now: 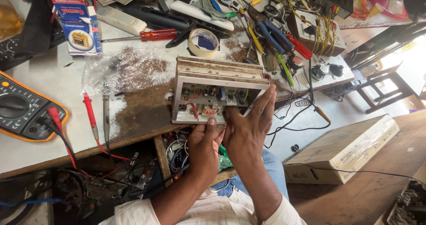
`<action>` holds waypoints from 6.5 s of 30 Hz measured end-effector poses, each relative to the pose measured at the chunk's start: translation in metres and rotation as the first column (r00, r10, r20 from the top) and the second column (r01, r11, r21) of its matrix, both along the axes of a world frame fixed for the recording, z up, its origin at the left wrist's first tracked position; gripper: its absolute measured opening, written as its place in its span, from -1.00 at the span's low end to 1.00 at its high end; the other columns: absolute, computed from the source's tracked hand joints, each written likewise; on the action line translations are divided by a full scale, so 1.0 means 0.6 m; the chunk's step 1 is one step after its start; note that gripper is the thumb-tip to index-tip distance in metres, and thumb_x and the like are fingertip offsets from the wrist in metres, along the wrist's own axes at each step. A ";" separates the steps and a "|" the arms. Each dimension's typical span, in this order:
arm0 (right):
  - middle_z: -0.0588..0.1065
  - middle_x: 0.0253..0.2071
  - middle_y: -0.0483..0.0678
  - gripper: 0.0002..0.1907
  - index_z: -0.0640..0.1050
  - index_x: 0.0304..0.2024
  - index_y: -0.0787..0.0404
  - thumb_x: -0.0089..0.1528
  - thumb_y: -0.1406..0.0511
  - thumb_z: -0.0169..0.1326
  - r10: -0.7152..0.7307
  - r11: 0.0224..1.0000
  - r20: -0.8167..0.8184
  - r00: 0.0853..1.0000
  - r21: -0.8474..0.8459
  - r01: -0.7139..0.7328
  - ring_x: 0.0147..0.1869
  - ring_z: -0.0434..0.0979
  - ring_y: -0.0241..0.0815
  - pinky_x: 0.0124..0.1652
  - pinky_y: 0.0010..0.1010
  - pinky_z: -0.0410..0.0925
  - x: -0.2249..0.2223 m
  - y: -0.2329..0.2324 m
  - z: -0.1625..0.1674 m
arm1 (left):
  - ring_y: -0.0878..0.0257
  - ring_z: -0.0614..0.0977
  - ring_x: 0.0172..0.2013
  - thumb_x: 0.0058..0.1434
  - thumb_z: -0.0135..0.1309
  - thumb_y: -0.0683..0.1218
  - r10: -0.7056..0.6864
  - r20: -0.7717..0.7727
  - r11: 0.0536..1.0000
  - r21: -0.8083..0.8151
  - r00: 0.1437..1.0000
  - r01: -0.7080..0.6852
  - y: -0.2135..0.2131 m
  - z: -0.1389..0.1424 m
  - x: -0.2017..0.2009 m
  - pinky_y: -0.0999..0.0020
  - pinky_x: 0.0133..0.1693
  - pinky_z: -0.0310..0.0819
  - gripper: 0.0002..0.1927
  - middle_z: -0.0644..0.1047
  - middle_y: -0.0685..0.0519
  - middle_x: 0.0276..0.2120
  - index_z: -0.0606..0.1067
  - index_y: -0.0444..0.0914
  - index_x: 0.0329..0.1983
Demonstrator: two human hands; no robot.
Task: The person holds a small metal electronics enclosure and uses a screwdriver to tighten screws on the internal circuit board. They connect wires to terminals inside the box and adjust components while seated at a cluttered workbench.
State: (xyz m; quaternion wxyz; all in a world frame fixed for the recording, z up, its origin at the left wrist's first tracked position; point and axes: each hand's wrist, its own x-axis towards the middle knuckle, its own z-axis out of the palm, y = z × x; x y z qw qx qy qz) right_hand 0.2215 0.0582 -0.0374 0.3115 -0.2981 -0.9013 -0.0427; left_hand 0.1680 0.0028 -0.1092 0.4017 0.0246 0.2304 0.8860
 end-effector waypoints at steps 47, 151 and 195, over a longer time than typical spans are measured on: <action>0.62 -0.22 -0.09 -0.60 0.58 -0.08 0.30 0.03 0.38 0.32 0.212 0.559 -0.414 0.885 -0.692 -0.457 -0.15 0.57 -0.34 -0.12 -0.44 0.46 0.024 0.141 -0.058 | 0.15 0.64 -0.03 0.35 0.11 0.03 -0.018 -0.030 0.990 -0.143 0.999 0.013 0.004 -0.029 0.009 0.12 0.11 0.45 -0.68 0.63 -0.06 -0.08 0.51 -0.31 -0.02; 0.61 -0.11 -0.07 -0.52 0.56 0.02 0.33 0.04 0.39 0.33 0.212 0.379 -0.559 0.802 -0.709 -0.595 -0.04 0.55 -0.33 -0.03 -0.43 0.46 0.039 0.141 -0.066 | 0.08 0.61 0.04 0.33 0.09 0.01 0.013 -0.026 0.989 -0.146 1.000 -0.017 0.010 -0.018 0.019 0.10 0.16 0.47 -0.60 0.58 -0.10 0.03 0.48 -0.35 0.10; 0.61 -0.14 -0.06 -0.53 0.56 -0.01 0.30 0.02 0.37 0.32 0.207 0.453 -0.517 0.830 -0.701 -0.550 -0.08 0.56 -0.31 -0.04 -0.42 0.46 0.039 0.140 -0.067 | 0.10 0.60 0.05 0.34 0.12 0.04 0.000 -0.028 0.985 -0.170 1.000 -0.004 0.007 -0.025 0.017 0.10 0.17 0.45 -0.58 0.58 -0.09 0.03 0.47 -0.35 0.10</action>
